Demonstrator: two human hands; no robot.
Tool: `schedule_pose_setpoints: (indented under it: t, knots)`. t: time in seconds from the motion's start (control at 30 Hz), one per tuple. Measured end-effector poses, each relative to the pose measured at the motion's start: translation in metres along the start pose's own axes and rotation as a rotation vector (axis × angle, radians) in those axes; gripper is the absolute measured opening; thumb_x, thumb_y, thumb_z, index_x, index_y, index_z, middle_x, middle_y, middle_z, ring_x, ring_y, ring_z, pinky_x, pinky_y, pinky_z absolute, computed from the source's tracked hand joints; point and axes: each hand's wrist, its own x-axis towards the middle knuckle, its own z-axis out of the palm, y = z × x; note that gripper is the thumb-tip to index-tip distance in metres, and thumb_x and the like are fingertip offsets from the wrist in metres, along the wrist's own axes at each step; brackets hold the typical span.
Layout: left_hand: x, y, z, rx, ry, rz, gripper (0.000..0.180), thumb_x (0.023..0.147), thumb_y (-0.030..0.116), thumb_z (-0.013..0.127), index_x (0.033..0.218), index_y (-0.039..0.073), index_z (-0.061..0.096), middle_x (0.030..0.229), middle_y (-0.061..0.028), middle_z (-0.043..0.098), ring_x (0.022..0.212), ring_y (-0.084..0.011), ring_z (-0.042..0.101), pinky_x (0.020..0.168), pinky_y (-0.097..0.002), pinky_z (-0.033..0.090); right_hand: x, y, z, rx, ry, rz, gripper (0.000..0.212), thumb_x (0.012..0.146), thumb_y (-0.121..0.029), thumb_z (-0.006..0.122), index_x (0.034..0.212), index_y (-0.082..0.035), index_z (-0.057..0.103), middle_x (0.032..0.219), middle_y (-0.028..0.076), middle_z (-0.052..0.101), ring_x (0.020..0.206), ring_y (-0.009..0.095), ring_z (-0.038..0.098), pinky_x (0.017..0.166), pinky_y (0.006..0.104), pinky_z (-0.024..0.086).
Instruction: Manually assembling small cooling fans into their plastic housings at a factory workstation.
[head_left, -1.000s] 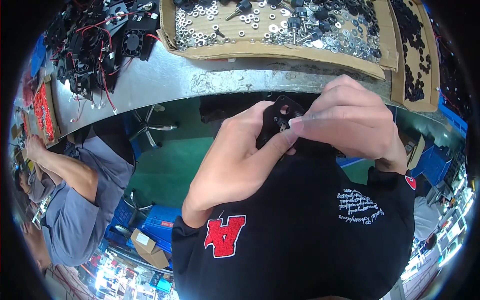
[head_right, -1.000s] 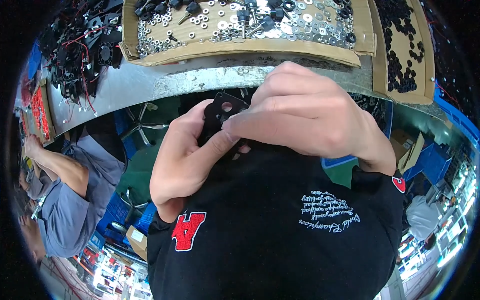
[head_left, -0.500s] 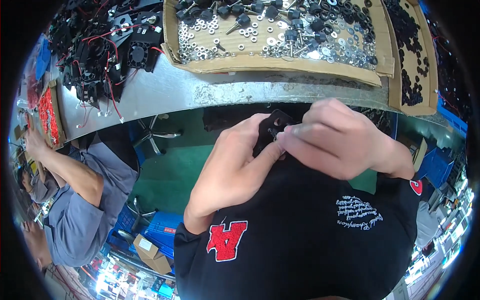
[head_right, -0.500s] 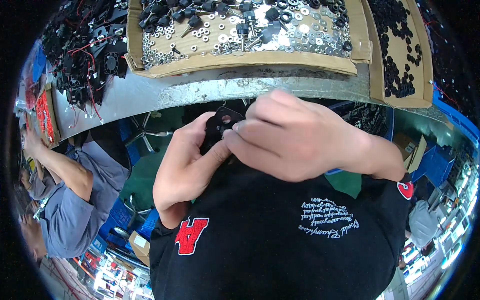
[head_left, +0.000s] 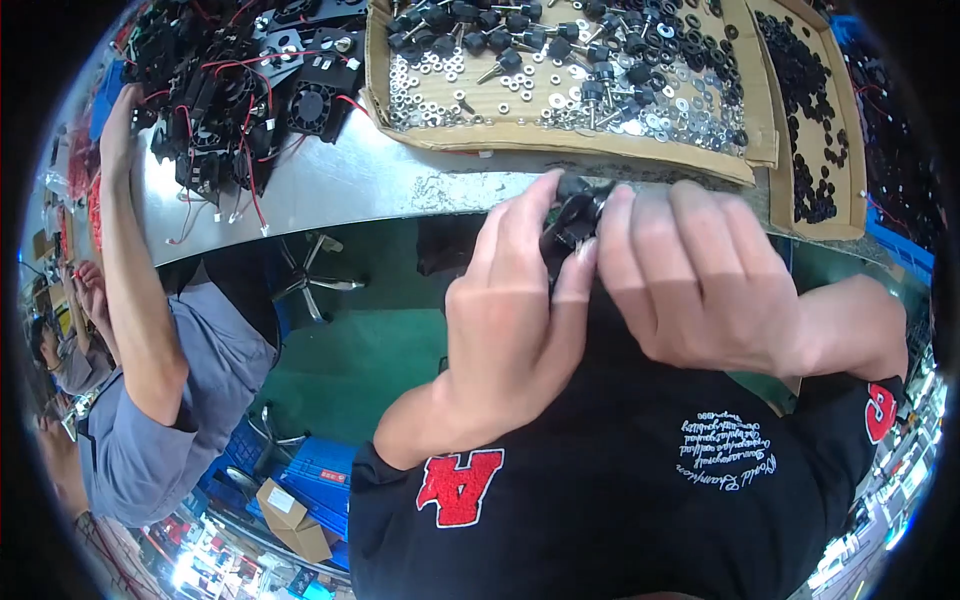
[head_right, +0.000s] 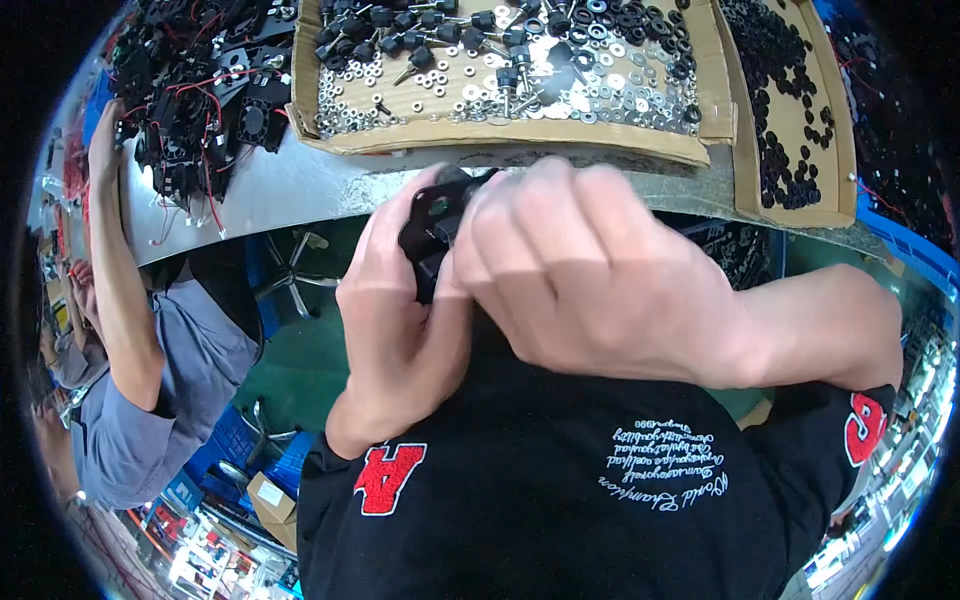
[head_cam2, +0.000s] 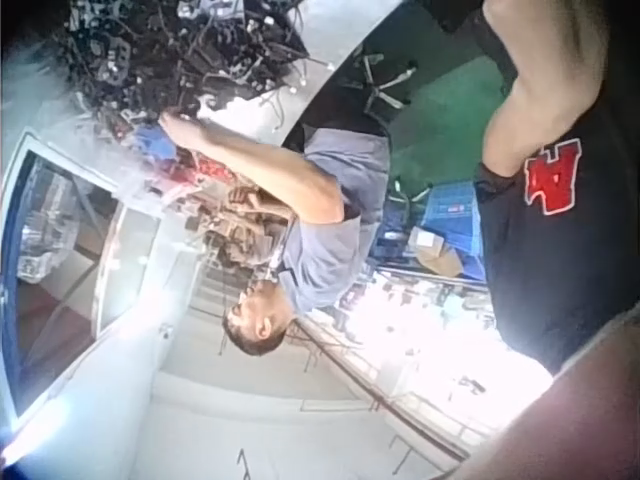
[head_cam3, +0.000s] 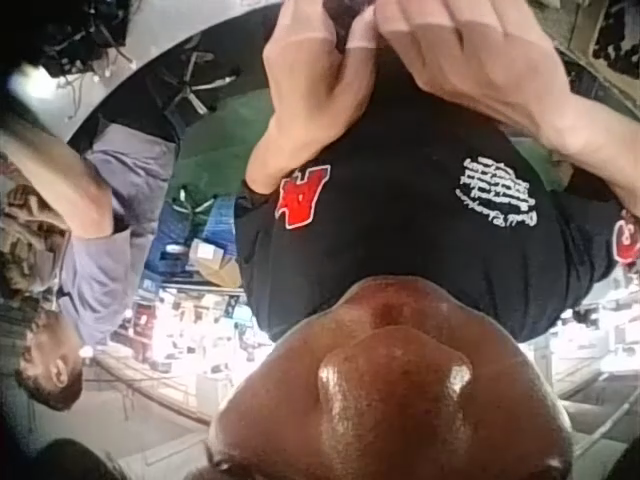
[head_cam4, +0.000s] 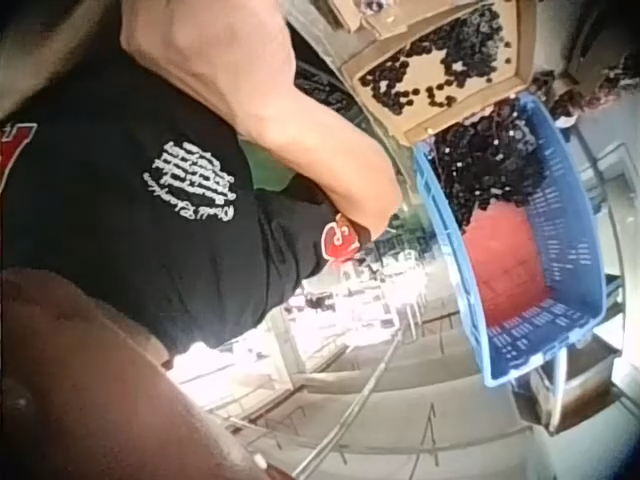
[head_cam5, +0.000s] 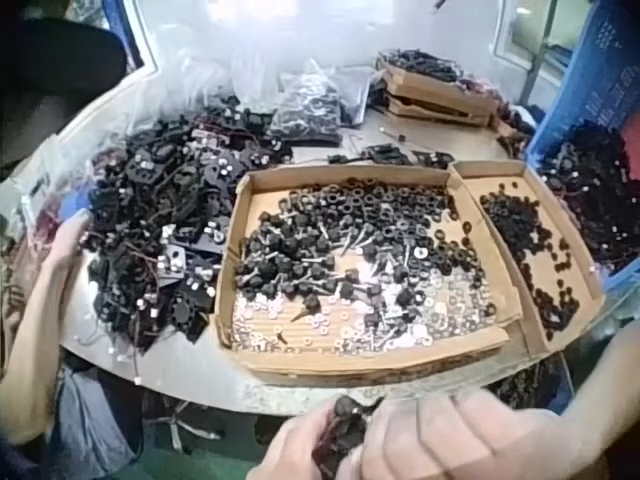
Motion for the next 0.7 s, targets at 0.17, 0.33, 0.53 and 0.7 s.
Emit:
schedule_pose_setpoints:
  t: [0.17, 0.33, 0.53, 0.7]
  knots:
    - [-0.002, 0.001, 0.022, 0.197, 0.201, -0.040, 0.053, 0.086, 0.004, 0.068, 0.136, -0.002, 0.051, 0.121, -0.0225, 0.062, 0.109, -0.0383, 0.063, 0.089, -0.0400, 0.053, 0.010, 0.009, 0.013, 0.446, -0.035, 0.199, 0.011, 0.086, -0.009, 0.064, 0.091, 0.000, 0.059, 0.076, 0.009, 0.051, 0.065, 0.024, 0.052, 0.058, 0.0326, 0.044]
    - [-0.001, -0.017, 0.038, 0.398, 0.348, 0.170, 0.059, 0.083, 0.005, 0.074, 0.137, -0.001, 0.052, 0.121, -0.0216, 0.062, 0.107, -0.0381, 0.064, 0.084, -0.0394, 0.056, 0.001, 0.001, 0.033, 1.474, 0.005, 0.662, 0.022, 0.099, -0.022, 0.056, 0.089, -0.003, 0.058, 0.071, 0.003, 0.049, 0.063, 0.014, 0.047, 0.055, 0.0276, 0.039]
    - [0.000, -0.014, 0.038, 0.380, 0.248, 0.160, 0.059, 0.084, 0.006, 0.073, 0.137, -0.002, 0.051, 0.122, -0.0214, 0.062, 0.107, -0.0383, 0.064, 0.082, -0.0398, 0.056, -0.004, 0.011, 0.031, 2.054, -0.328, 1.017, 0.030, 0.101, -0.030, 0.057, 0.087, -0.004, 0.060, 0.067, 0.002, 0.055, 0.059, 0.012, 0.051, 0.055, 0.0243, 0.037]
    - [0.002, -0.004, 0.042, 0.395, 0.222, 0.100, 0.057, 0.085, 0.008, 0.073, 0.135, -0.006, 0.051, 0.116, -0.0178, 0.062, 0.093, -0.0290, 0.069, 0.063, -0.0324, 0.058, -0.019, 0.000, 0.043, 0.955, 0.188, 0.494, 0.018, 0.083, -0.008, 0.073, 0.095, 0.000, 0.062, 0.078, 0.014, 0.059, 0.069, 0.030, 0.059, 0.062, 0.0365, 0.049]
